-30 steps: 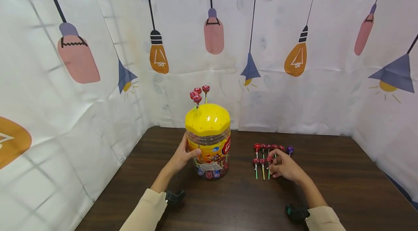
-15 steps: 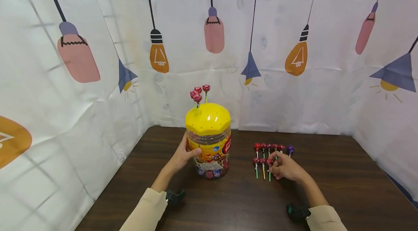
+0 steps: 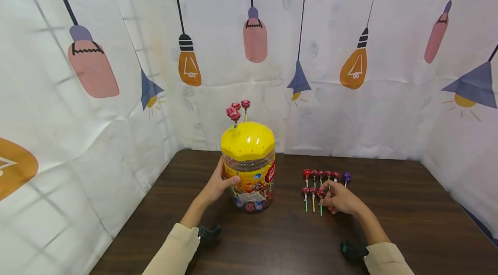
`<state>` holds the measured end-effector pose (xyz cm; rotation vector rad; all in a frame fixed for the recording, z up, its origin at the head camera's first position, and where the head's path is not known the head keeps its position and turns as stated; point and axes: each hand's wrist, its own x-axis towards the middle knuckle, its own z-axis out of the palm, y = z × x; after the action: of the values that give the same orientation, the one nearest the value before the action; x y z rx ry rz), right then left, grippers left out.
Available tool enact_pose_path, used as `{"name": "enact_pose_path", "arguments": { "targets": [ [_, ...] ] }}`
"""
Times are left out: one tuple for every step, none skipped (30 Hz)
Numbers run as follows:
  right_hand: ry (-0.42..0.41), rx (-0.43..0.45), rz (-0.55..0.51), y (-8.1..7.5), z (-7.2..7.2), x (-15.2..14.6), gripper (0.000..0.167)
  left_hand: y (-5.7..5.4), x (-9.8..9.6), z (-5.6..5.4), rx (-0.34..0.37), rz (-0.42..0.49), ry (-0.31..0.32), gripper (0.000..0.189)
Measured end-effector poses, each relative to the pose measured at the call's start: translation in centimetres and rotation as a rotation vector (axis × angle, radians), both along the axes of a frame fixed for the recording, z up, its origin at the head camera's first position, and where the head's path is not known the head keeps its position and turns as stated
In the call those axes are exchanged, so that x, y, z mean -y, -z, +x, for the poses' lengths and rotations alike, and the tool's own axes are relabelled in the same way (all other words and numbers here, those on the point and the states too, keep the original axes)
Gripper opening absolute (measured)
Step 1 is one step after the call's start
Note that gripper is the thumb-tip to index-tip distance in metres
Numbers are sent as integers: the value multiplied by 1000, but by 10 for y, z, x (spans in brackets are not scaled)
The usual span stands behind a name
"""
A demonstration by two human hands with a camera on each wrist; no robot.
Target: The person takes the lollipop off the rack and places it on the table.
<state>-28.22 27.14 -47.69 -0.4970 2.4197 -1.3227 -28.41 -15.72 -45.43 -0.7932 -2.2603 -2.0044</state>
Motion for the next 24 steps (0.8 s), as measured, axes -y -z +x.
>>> {"name": "enact_pose_path", "arguments": {
  "targets": [
    [-2,-3,3,0,0,0,38,0,0,0,0,-1,-1,94],
    [-1,-6,5,0,0,0,38,0,0,0,-1,-2,-3,94],
    [0,-7,8,-1,0,0,39,0,0,0,-5,-3,-3,94],
    [1,-10,10,-1,0,1,39,0,0,0,-3,-2,-4,94],
    [2,-11,13,-1,-1,0,40,0,0,0,-4,-3,-4,94],
    [2,-10,14,-1,0,0,40,0,0,0,-3,-1,-3,94],
    [2,-10,16,-1,0,0,40,0,0,0,-3,-1,-1,94],
    [0,-9,17,-2,0,0,41,0,0,0,-2,5,7,94],
    [-3,-8,19,-2,0,0,41,0,1,0,-2,9,15,94],
    [-4,-3,16,-2,0,-1,42,0,1,0,2,15,21,95],
    [-6,4,11,-3,0,-1,43,1,1,-1,3,20,29,95],
    [-8,10,7,-4,1,-2,44,1,1,-1,5,25,35,95],
    [-10,15,2,-5,2,-3,45,1,1,-1,7,30,41,95],
    [-11,22,-5,-6,2,-4,46,1,1,-1,9,36,45,96],
    [-12,28,-15,-7,3,-5,48,1,1,-1,11,37,44,96],
    [-10,32,-23,-9,4,-7,48,1,1,-1,12,38,44,96],
    [-13,31,-28,-10,4,-8,49,0,1,-1,14,40,45,95],
    [-11,31,-31,-12,5,-10,50,0,1,-1,15,41,45,95],
    [-16,26,-35,-14,5,-11,50,0,1,-1,16,44,47,95],
    [-15,23,-38,-16,5,-12,49,0,1,-1,16,44,47,94],
    [-18,9,-35,-18,6,-13,49,0,1,0,15,44,48,94],
    [-17,-8,-29,-21,7,-14,48,-1,1,0,15,44,50,94],
    [-20,-22,-34,-23,7,-15,48,-1,1,0,12,41,51,93],
    [-18,-37,-41,-26,8,-15,47,-1,1,0,11,39,50,93]
  ]
}}
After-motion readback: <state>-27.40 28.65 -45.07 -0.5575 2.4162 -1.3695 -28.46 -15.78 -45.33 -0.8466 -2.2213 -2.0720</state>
